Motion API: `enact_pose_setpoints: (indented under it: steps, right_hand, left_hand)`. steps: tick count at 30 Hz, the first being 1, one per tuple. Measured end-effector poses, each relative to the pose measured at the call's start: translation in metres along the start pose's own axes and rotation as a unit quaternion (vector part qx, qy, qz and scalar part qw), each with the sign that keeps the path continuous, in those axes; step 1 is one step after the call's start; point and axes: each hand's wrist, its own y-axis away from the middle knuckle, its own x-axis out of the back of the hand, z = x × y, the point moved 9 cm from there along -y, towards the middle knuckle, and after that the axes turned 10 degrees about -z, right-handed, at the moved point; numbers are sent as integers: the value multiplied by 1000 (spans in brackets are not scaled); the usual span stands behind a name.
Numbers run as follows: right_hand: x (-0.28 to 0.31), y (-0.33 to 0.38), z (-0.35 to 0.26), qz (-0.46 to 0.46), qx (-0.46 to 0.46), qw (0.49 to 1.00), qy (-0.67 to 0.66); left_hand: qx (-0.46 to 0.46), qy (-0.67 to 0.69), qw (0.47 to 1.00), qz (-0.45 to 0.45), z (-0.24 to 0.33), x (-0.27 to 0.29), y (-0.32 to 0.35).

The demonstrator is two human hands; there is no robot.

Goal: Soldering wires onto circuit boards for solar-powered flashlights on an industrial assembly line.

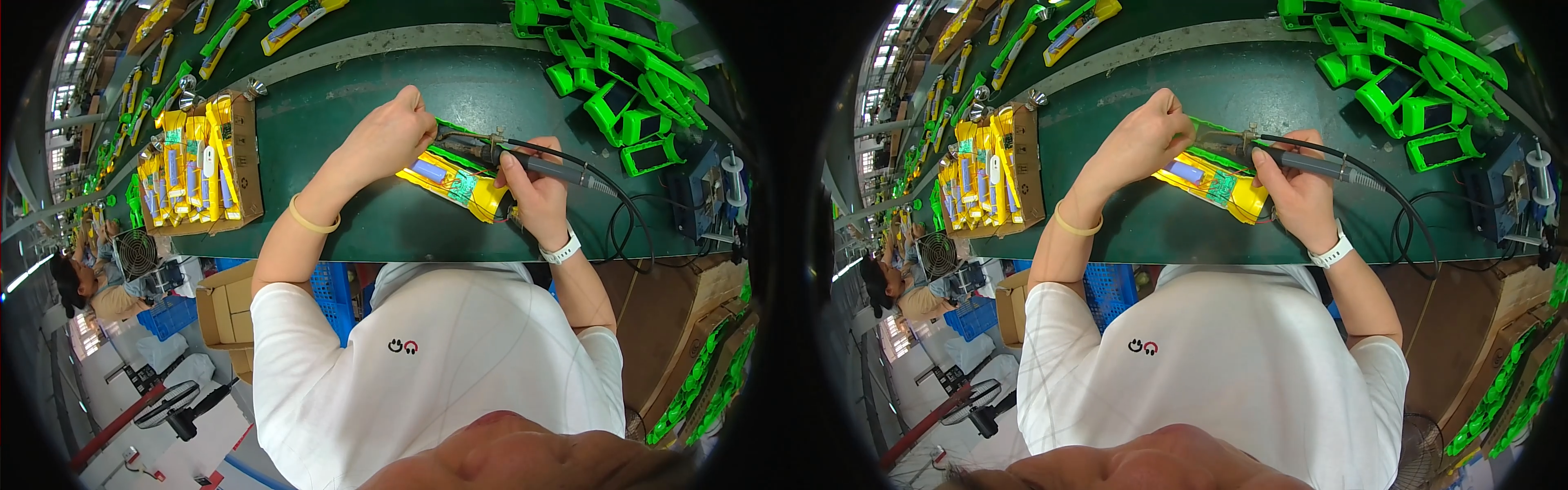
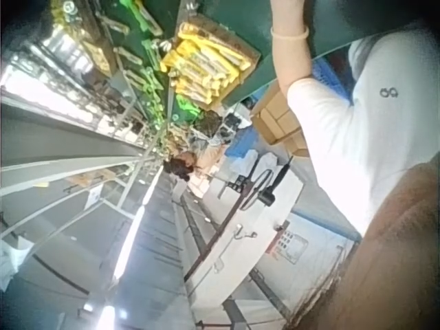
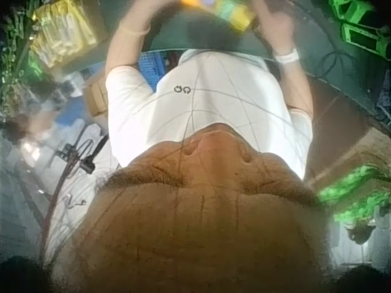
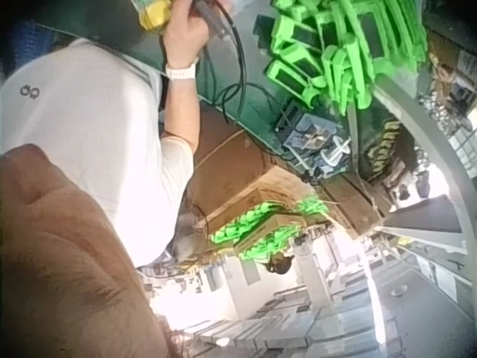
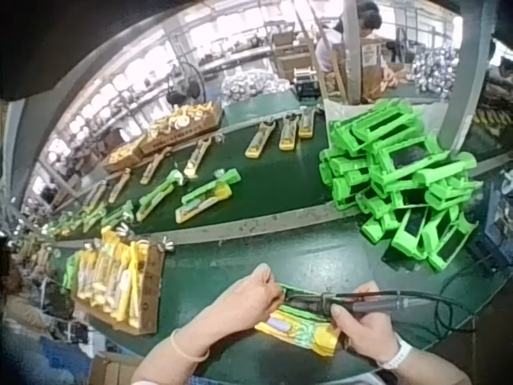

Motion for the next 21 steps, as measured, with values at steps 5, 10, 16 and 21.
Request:
enact_pose_setpoints:
  steps: [5, 10, 16, 21]
  right_hand:
    - [9, 12, -3, 15, 8, 997, -71]
    - [52, 43, -28, 106, 108, 985, -79]
    - [138, 82, -67, 232, 285, 928, -57]
    - [140, 61, -96, 109, 306, 946, -13]
  left_hand:
    - [3, -9, 1000, -7, 1, -1, -3]
    - [-3, -15, 999, -28, 5, 0, -9]
    - [45, -31, 995, -79, 3, 0, -8]
    - [54, -50, 992, -102, 4, -2, -11]
